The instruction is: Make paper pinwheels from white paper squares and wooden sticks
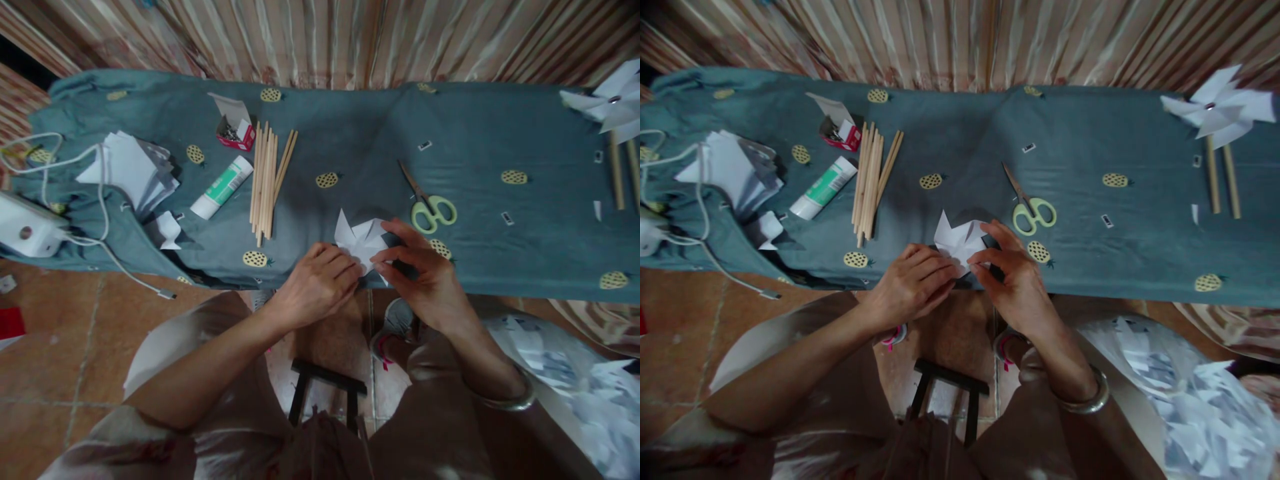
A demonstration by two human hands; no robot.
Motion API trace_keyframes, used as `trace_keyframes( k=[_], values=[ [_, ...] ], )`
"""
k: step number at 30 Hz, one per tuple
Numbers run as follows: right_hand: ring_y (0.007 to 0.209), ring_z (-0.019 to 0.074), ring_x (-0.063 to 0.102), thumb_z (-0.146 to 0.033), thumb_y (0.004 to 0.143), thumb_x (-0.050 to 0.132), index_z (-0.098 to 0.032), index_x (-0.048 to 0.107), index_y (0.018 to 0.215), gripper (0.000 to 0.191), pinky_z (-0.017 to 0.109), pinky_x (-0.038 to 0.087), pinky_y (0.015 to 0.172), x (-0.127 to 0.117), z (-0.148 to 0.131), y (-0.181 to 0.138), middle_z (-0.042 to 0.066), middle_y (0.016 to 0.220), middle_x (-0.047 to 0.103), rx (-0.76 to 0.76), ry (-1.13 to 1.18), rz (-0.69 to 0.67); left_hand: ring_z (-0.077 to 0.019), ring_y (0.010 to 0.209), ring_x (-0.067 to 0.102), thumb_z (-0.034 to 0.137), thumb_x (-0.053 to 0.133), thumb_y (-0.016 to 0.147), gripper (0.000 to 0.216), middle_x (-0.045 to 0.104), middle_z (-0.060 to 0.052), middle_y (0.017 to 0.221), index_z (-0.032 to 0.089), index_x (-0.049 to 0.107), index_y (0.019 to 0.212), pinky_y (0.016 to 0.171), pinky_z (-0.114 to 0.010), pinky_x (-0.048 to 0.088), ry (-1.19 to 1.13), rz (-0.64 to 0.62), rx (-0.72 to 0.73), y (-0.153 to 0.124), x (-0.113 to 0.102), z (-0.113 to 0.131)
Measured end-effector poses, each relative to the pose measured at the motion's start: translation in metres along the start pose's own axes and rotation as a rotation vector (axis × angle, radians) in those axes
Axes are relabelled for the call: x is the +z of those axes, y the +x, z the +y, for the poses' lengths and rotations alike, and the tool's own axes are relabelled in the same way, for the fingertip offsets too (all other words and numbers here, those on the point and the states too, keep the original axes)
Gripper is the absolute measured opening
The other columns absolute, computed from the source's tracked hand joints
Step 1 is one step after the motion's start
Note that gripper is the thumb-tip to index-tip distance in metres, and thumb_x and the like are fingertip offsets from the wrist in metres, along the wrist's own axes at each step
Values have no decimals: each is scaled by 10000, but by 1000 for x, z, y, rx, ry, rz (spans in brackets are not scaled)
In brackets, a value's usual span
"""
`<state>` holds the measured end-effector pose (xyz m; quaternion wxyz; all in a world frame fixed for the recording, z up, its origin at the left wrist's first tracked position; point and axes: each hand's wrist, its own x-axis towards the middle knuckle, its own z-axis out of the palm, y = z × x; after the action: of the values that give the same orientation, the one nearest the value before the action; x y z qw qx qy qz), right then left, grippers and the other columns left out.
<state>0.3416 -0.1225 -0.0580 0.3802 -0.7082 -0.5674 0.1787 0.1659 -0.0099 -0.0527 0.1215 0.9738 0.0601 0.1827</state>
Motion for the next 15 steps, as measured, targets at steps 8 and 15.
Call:
trace_keyframes(
  k=[8, 15],
  values=[
    [1357, 287, 414, -223, 883, 553, -243, 654, 852, 107, 539, 380, 1096, 9, -4, 2, 55, 1351, 555, -67, -133, 22, -173, 949, 605, 156, 455, 959, 202, 701, -65, 1021, 140, 570, 1125, 816, -312, 460, -4, -14, 25, -4, 4, 0],
    [1350, 280, 419, -217, 889, 544, -254, 632, 847, 104, 536, 382, 1101, 15, -6, 0, 43, 1343, 548, -77, -178, 67, -182, 958, 607, 182, 461, 963, 200, 700, -74, 1020, 136, 627, 1066, 810, -315, 480, -31, -12, 6, -4, 6, -1]
  ],
)
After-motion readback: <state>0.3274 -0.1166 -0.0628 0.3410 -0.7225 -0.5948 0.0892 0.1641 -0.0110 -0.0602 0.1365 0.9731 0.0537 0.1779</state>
